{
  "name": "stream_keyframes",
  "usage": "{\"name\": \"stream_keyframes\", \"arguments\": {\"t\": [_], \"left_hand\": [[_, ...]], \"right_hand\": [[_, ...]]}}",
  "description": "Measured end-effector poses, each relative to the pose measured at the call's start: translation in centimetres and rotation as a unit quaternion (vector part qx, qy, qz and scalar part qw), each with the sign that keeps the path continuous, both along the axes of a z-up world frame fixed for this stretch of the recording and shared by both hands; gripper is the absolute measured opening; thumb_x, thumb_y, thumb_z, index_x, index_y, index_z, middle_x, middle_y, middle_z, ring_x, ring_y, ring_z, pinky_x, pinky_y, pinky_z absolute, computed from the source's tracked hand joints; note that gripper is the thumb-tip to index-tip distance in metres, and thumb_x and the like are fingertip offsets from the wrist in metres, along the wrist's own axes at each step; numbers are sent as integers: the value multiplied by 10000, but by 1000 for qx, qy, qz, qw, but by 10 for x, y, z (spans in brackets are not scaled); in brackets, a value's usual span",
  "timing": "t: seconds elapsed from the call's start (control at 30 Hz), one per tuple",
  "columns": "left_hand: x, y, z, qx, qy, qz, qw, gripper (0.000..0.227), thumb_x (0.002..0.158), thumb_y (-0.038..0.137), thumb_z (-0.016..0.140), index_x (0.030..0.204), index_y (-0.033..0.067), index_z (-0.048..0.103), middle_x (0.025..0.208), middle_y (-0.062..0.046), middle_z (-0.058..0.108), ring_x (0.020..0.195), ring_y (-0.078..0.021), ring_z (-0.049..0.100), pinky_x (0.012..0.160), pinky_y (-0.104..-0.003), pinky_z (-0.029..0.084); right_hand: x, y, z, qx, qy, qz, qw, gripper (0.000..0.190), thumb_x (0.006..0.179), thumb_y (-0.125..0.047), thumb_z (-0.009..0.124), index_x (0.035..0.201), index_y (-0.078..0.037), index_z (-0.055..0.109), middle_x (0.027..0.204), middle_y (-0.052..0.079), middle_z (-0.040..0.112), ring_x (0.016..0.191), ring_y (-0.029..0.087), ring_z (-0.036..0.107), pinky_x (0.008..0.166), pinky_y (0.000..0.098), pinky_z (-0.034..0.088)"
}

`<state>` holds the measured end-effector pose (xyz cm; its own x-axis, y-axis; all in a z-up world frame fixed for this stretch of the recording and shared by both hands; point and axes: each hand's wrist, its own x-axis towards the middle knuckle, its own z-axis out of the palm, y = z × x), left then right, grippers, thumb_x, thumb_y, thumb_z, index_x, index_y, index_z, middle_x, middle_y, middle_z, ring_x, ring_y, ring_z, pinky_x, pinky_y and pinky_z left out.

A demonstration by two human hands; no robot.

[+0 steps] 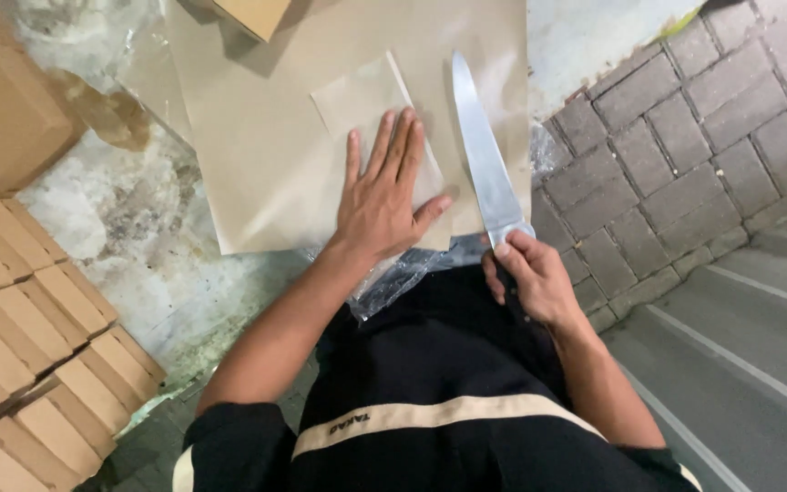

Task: The person folds a small cardboard box, cuts a sheet of paper with a knife, places the paper inside the box, and closes it. The person repeats this process for several boxes, stacking the finished boxes on the left side of the table.

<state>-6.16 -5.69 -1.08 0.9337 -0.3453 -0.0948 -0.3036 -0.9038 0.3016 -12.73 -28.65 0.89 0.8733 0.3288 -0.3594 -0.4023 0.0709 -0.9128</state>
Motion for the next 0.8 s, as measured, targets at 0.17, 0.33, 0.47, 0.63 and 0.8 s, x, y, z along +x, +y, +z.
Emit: {"name": "stream_keyframes", "arguments": {"t": [0.17,0.33,0.47,0.63,0.8], "left_hand": [[-14,15,9,-81,79,12,994,1358,665,899,608,1585,29,119,1652,-198,30,1541,-348,48,1235,-523,-38],[-14,29,0,-84,61,-30,994,1167,720,809,658,1543,56,315,1641,-133,163,1526,-297,130,1246,-475,65],[-11,34,-9,-100,70,-53,991,933,884,737,547,1537,98,356,1642,-74,189,1523,-253,148,1243,-449,93],[-7,38,9,-111,139,-70,982,830,977,673,399,1570,107,269,1659,-61,105,1532,-249,66,1241,-454,34],[-3,42,16,-98,162,-99,977,843,994,662,360,1589,88,193,1663,-80,45,1534,-257,10,1236,-461,0]], "right_hand": [[-45,-38,-12,-16,-12,37,999,177,1007,-150,487,946,-25,597,547,93,653,466,161,664,537,270,443],[-60,-54,-18,-14,7,41,999,172,986,-75,479,954,9,625,601,146,679,414,178,664,492,275,473],[-66,-59,-14,-25,29,52,998,184,984,-88,488,938,17,633,670,159,697,411,183,677,511,284,487],[-70,-63,-3,-20,41,67,997,185,984,-86,493,933,20,636,701,152,703,428,171,672,548,290,494],[-73,-68,-2,-16,57,69,996,168,980,-81,495,924,17,620,690,155,683,420,166,648,400,241,457]]}}
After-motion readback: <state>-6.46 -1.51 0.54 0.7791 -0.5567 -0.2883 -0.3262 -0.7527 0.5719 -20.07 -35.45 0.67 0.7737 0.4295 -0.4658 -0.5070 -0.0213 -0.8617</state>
